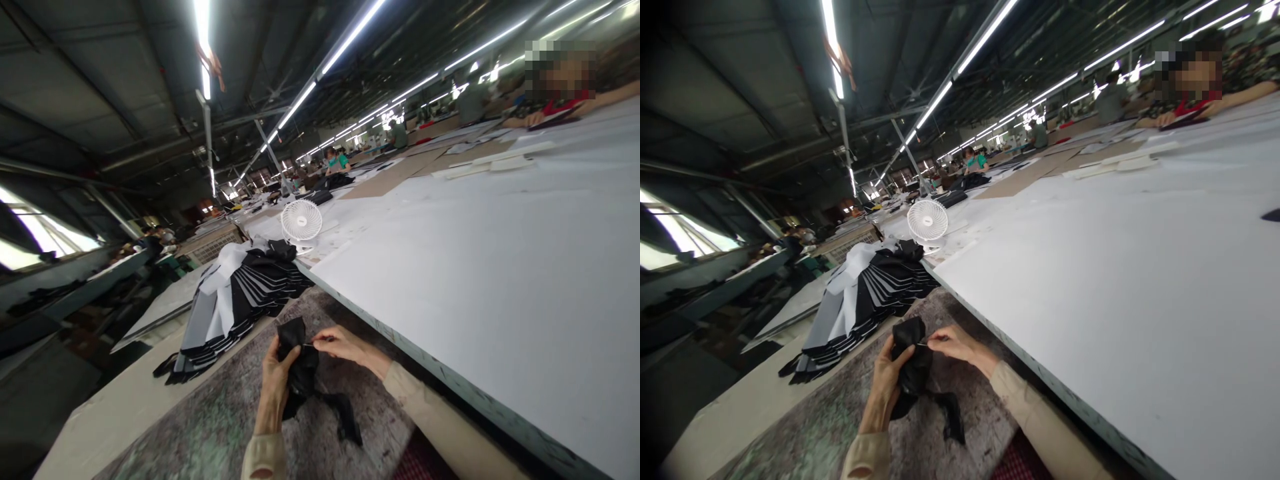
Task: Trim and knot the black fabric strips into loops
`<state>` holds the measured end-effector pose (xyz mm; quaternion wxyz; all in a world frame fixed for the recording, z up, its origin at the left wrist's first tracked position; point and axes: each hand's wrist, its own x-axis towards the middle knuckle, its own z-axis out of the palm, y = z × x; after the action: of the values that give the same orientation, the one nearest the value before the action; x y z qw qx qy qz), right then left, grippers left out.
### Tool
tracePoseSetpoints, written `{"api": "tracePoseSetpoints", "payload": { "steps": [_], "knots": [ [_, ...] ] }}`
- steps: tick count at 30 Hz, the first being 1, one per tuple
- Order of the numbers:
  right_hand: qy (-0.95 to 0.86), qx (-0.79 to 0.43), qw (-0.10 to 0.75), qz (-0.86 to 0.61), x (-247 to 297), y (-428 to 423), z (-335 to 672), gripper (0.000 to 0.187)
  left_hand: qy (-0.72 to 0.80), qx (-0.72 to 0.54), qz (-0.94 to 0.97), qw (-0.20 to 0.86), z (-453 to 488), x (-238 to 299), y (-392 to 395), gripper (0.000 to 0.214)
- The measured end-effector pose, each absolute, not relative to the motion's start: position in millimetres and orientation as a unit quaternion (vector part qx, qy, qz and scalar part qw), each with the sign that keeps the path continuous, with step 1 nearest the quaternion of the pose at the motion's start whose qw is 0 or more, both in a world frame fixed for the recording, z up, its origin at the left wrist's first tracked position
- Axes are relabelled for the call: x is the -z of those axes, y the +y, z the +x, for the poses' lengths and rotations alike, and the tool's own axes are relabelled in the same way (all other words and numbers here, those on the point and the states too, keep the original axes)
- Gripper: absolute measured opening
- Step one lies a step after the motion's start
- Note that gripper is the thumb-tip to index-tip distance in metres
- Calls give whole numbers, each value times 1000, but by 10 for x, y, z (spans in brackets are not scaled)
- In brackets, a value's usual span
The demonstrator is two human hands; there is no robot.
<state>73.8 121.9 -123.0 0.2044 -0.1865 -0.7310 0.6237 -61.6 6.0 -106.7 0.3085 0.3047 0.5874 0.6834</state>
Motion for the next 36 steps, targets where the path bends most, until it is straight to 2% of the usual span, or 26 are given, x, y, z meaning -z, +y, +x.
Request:
{"api": "tracePoseSetpoints", "payload": {
  "steps": [5, 12, 19, 25, 31, 36],
  "knots": [
    [-723, -630, 200, -201, 1183, 1202, 780, 23, 596, -675, 309, 306, -609, 1098, 95, 53],
    [-680, -678, 194, -202, 1207, 1210, 813, 22, 631, -660, 327, 245, -699, 1116, 137, 52],
    [-722, -638, 196, -183, 1268, 1239, 788, 21, 647, -622, 362, 252, -657, 1157, 155, 57],
    [-694, -671, 162, -204, 1332, 1254, 763, 20, 638, -596, 387, 295, -637, 1149, 173, 64],
    [-681, -680, 175, -208, 1459, 1308, 738, 24, 614, -582, 412, 340, -628, 1121, 133, 66],
    [-671, -690, 174, -206, 1453, 1314, 777, 24, 657, -563, 414, 282, -684, 1121, 135, 61]
  ]
}}
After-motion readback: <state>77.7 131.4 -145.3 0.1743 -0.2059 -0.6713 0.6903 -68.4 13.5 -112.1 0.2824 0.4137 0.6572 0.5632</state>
